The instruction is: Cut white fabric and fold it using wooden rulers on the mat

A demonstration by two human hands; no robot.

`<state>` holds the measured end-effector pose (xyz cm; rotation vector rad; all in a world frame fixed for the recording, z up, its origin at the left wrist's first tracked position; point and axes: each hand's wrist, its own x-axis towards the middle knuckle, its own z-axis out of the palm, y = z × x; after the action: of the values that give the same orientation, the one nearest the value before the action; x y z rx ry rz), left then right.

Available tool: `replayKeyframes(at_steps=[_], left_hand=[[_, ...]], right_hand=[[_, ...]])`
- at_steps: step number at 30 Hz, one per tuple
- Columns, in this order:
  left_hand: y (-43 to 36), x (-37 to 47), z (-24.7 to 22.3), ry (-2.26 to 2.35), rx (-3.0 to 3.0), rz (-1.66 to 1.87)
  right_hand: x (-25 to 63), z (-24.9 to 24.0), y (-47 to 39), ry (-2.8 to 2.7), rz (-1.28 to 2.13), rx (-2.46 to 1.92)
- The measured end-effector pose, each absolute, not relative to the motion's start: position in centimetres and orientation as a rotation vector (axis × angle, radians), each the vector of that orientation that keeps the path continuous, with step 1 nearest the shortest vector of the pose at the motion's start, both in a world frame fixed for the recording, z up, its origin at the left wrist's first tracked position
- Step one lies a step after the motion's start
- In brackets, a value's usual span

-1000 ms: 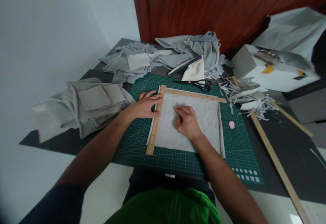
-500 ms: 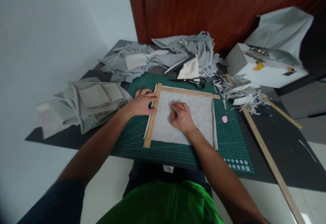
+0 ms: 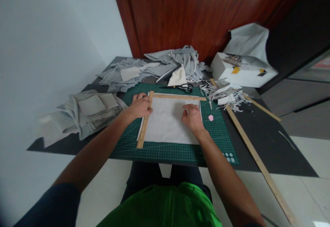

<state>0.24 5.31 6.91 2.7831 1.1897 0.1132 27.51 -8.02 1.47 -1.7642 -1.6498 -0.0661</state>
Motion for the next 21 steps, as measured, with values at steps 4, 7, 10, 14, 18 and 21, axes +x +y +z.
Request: replayKeyframes(at_steps=[4,7,10,14,18,21], left_hand=[[4.2,1.9,6.8,1.158,2.836,0.165],[3.0,4.0,6.5,1.093,2.838,0.208],[1.6,6.5,6.0,1.035,2.833,0.255],[-0.2,9.5,5.3,0.944,2.794,0.318],[-1.6,11.6,5.0,0.887,2.772,0.321],[-2.3,12.3,5.0,0.871,2.766,0.314]], right_hand=[[31.7,1.5,-10.0,-1.522,-0.100,-1.994],[34.3,1.5,-11.2,-1.459,-0.098,-2.151],[36.1,1.2,-12.1,-1.391,-0.072,-2.268],[37.0,0.1,-12.8,-1.387,-0.102,-2.317],[37.0,-0.8,-12.8,-1.385,-0.131,-2.356],[37.0,-0.8,-12.7,-1.381,-0.123,-2.380]])
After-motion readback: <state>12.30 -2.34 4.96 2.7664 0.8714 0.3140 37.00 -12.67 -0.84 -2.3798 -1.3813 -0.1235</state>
